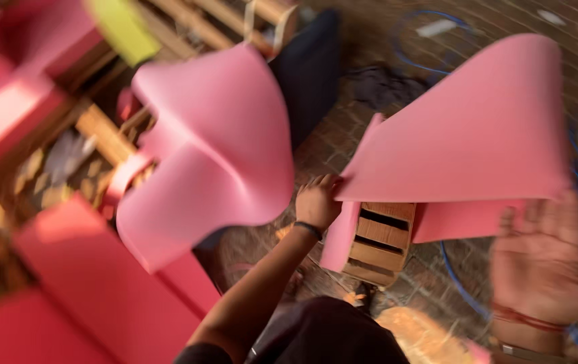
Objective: The person attaches pink foam padding to curved wooden chair frames in a workshop. They hold a spray gun to apply adhesive to a wooden panel, lay a pink foam sheet over it and press it down, then cut and trim foam sheets with scissors and a knife and fit the foam pieces onto the wooden frames.
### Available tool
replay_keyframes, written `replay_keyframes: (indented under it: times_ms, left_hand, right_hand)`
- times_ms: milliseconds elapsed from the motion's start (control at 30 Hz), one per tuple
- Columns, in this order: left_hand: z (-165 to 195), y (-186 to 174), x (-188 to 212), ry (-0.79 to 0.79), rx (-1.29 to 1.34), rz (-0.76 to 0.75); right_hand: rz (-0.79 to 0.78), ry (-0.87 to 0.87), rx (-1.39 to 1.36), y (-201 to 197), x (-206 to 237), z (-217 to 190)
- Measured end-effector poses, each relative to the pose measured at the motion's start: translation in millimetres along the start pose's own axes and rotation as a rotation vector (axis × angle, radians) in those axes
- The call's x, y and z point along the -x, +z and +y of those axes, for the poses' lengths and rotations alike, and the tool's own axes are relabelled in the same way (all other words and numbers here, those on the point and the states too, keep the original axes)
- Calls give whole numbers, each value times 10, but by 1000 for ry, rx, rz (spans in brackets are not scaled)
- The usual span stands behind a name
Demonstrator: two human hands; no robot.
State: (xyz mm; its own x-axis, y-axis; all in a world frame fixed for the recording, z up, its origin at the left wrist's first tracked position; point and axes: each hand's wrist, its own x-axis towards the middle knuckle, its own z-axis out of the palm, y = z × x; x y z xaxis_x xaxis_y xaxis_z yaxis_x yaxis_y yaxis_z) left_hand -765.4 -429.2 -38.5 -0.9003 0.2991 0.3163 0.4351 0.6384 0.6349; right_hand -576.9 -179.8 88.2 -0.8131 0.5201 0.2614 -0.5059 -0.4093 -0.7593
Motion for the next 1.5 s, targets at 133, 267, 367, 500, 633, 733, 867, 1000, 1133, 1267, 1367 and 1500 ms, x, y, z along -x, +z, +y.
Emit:
replay_keyframes:
  times_ms: [133,267,367,500,633,733,867,1000,1133,1267,1367,1500]
  left_hand:
    - [-180,30,-238,210,141,-86]
    - [138,113,-406,423,191,-185]
    - [597,211,-159,591,291,-257]
    - [1271,287,574,537,760,-702]
    - [1896,112,1563,603,1104,-1110]
    - [2172,-144,2330,751,1109,-1266]
    - [2500,-490,3508,705,1226,-1600]
    - [2535,-937,4604,841,1148,-1660]
    - [2508,-1243,5439,834,940,-1708]
    - [2553,-1297,6071,695,977,-1847]
    - [2686,-1287,6355,546,960,-1949]
    - [2903,-1223,6664,532,961,-2092]
  right_hand:
    - [486,-156,171,-449,1027,-161]
    - [875,-325,342,-723,2280,-245]
    - [1111,-489,461,-748,3422,-409]
    - [1477,-633,425,-306,5125,-353]
    - [1944,-722,607,380,6402,26]
    - [2173,-703,771,952,7181,343]
    - [2483,-397,1006,1653,8338,619]
    - [2607,-396,848,2213,9278,759]
    - [2344,-870,503,2702,10070,728]
    - [2244,-774,799,2943,10849,560]
    - [2306,-328,1166,3192,11316,455]
    - [2424,350,1510,3441,11780,56]
